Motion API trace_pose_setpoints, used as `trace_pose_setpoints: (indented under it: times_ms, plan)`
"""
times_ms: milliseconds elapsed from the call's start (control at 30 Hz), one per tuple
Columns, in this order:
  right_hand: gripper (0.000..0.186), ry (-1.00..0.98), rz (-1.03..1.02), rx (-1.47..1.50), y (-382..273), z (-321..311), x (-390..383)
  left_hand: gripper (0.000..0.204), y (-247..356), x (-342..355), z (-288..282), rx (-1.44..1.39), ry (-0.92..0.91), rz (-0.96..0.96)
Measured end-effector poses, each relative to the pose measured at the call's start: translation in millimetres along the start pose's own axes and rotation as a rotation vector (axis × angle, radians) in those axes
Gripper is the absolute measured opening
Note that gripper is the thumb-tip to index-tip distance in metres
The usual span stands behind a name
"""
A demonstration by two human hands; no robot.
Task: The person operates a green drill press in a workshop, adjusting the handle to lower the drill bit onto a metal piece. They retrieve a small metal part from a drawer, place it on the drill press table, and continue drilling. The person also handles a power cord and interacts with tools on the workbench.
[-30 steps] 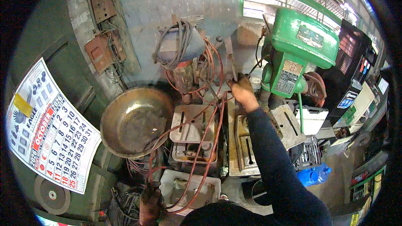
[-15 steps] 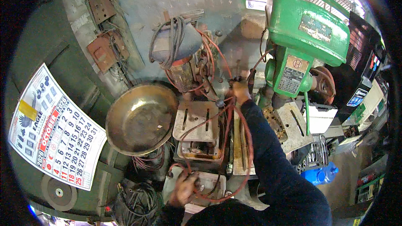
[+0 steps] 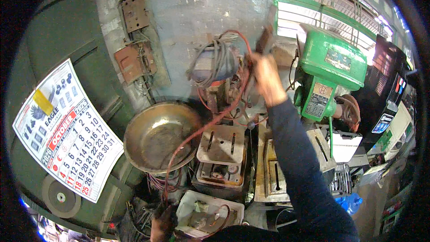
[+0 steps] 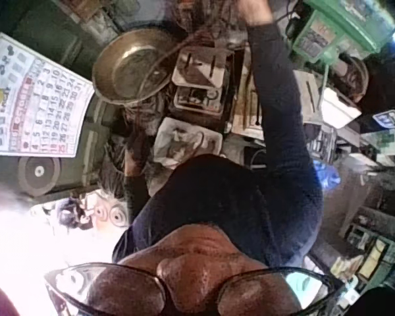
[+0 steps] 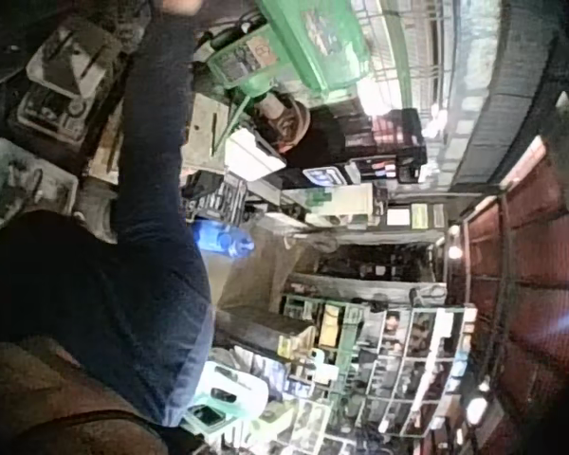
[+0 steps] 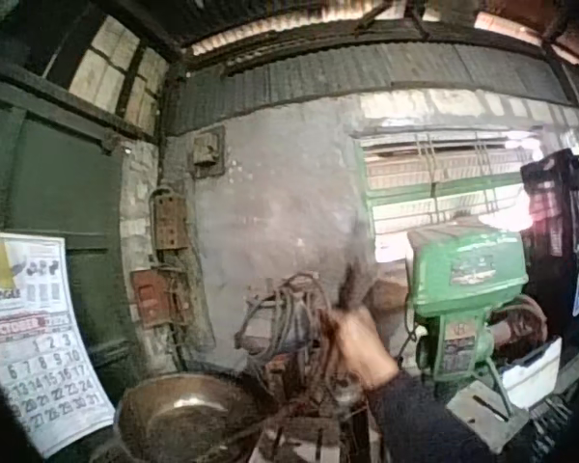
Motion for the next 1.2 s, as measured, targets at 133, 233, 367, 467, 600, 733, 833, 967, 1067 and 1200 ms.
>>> trace_pose_setpoints:
  times_ms: [133, 233, 367, 467, 600, 733, 833, 967, 1067, 1200]
  plan:
    - [0.026, -0.254, -0.456, -0.535, -68, 95, 69, 0.018, -10, -4, -6, -0.647, 0.206, -0.358]
    - [0.029, -0.399, -0.363, -0.662, -58, 153, 30, 0.022, 16, -23, -41, -0.493, 0.331, -0.348]
    - [0.033, -0.486, 0.118, -0.622, 12, 179, -132, 0.027, 41, -59, -100, -0.473, 0.534, -0.223]
    - [0.037, -0.501, 0.027, -0.59, 66, 204, -260, 0.035, 48, -79, -154, -0.458, 0.539, -0.392]
    - [0.035, -0.594, 0.159, -0.694, 165, 214, -403, 0.023, 74, -96, -202, -0.226, 0.528, -0.259]
    - [0.029, -0.799, -0.107, -1.179, 239, 201, -511, 0.029, 81, -121, -232, -0.088, 0.573, -0.247]
    - [0.034, -0.816, 0.06, -1.087, 274, 165, -556, 0.031, 80, -146, -243, -0.08, 0.524, -0.222]
    - [0.045, -0.712, -0.073, -1.089, 262, 141, -579, 0.037, 73, -176, -257, -0.036, 0.536, -0.298]
    - [0.049, -0.732, 0.319, -1.115, 240, 121, -598, 0.042, 87, -194, -278, 0.229, 0.717, -0.162]
    - [0.045, -0.79, 0.508, -0.911, 172, 130, -618, 0.041, 100, -233, -305, 0.132, 0.924, -0.022]
Point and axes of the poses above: each hand's wrist, its own x-axis towards the middle knuckle, its own z-axis out of the palm, y = z × x, the point moved 6 cm from there along x, towards the middle knuckle, and after that the axes turned 11 degrees about -x, right-handed, at the moved point
